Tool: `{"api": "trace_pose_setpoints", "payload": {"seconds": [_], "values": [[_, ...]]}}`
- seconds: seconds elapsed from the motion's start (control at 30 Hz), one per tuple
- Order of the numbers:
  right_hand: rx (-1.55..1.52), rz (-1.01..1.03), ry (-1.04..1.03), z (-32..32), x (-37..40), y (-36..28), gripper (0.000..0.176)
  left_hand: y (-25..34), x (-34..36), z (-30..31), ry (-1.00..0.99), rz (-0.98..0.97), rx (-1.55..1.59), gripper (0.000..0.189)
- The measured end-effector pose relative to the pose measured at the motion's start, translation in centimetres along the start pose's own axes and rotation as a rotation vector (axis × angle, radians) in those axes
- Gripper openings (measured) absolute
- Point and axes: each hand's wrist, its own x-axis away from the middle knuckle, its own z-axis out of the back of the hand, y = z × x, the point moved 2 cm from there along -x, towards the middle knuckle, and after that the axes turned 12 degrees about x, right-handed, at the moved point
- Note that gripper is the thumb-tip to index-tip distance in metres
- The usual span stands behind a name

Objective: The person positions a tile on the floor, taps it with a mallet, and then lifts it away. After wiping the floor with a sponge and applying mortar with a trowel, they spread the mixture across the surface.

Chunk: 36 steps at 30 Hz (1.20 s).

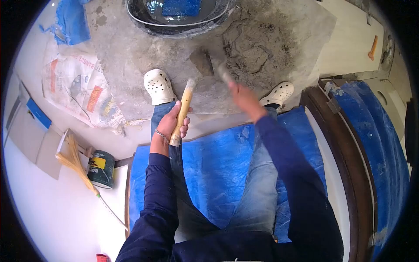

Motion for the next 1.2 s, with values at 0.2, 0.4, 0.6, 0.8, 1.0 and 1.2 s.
{"api": "trace_pose_setpoints", "payload": {"seconds": [0.2, 0.4, 0.6, 0.8, 1.0, 1.2], "values": [[-0.162, -0.039, 0.033, 1.7, 4.6, 2.5, 0.062, 0.5, 0.4, -1.6, 0.056, 0.010, -0.096, 0.058], [-0.420, -0.063, -0.085, -1.2, 3.8, -0.1, 0.062, 0.0, 1.0, -3.6, 0.151, -0.040, -0.253, 0.057], [-0.906, -0.235, -0.450, 5.0, 5.3, 2.4, 0.060, 0.4, 1.3, -5.2, 0.332, -0.513, -0.804, 0.038], [-0.951, -0.262, -0.451, 10.0, 9.1, 5.4, 0.057, 0.0, 1.1, -6.6, 0.092, -0.833, -0.926, 0.055], [-0.837, -0.277, -0.446, 12.6, 10.2, 5.0, 0.056, -0.9, 0.5, -9.3, -0.064, -0.585, -0.934, 0.055], [-1.011, -0.285, -0.379, 10.6, 10.5, 4.7, 0.054, -4.1, -1.1, -11.8, 0.037, -0.790, -1.282, 0.043]]}}
